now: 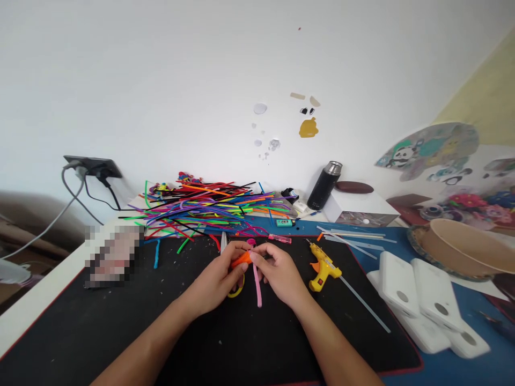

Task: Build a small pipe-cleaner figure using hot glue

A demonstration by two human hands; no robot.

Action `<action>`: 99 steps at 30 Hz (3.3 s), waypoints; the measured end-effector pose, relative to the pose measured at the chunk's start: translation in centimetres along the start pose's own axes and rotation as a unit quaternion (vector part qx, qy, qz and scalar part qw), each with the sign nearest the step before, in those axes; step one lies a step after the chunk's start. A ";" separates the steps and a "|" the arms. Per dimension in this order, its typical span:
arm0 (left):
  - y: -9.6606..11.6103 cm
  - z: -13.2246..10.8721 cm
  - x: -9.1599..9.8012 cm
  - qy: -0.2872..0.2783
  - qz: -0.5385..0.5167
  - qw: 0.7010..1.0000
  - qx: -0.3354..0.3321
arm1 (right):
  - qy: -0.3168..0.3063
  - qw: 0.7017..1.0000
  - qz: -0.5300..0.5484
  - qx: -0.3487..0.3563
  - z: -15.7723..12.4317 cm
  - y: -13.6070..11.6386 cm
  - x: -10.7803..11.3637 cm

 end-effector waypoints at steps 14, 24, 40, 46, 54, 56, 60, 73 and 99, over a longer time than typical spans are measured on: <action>0.2 -0.1 -0.1 0.020 0.035 0.999 -0.018 | 0.003 1.000 -0.002 -0.003 -0.1 -0.2 0.0; 0.7 -0.1 0.0 0.025 0.074 0.997 -0.028 | 0.001 0.999 0.032 -0.013 0.0 0.1 -0.2; 0.7 0.0 0.3 0.037 0.071 0.997 -0.001 | -0.007 1.000 0.010 -0.018 -0.3 -0.5 -0.4; 0.3 0.0 0.4 0.038 0.018 0.999 -0.001 | -0.012 1.000 0.013 -0.015 -0.1 -0.2 -0.3; -0.3 0.2 0.1 0.035 -0.033 0.999 0.007 | 0.000 1.000 0.021 0.001 0.1 0.4 -0.6; -0.2 0.2 0.1 0.036 -0.029 0.999 0.006 | -0.003 1.000 0.021 0.000 0.1 0.3 -0.6; 0.1 0.2 0.3 0.038 -0.015 0.999 0.005 | -0.008 1.000 0.022 -0.002 0.0 0.3 -0.6; 1.0 0.0 1.5 0.070 0.165 0.984 -0.016 | -0.038 0.997 0.046 -0.038 -0.2 0.3 -1.0; 0.1 0.4 0.7 0.020 -0.080 0.996 0.027 | 0.023 0.998 -0.061 0.023 -0.3 -0.3 -1.0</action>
Point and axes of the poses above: each hand's wrist, its own z-axis towards the middle knuckle, its own x-axis out of the back of the hand, y = z × x, the point moved 3 cm from there along z, towards the middle knuckle, and after that the axes turned 4 degrees about -y, right-handed, at the moved point
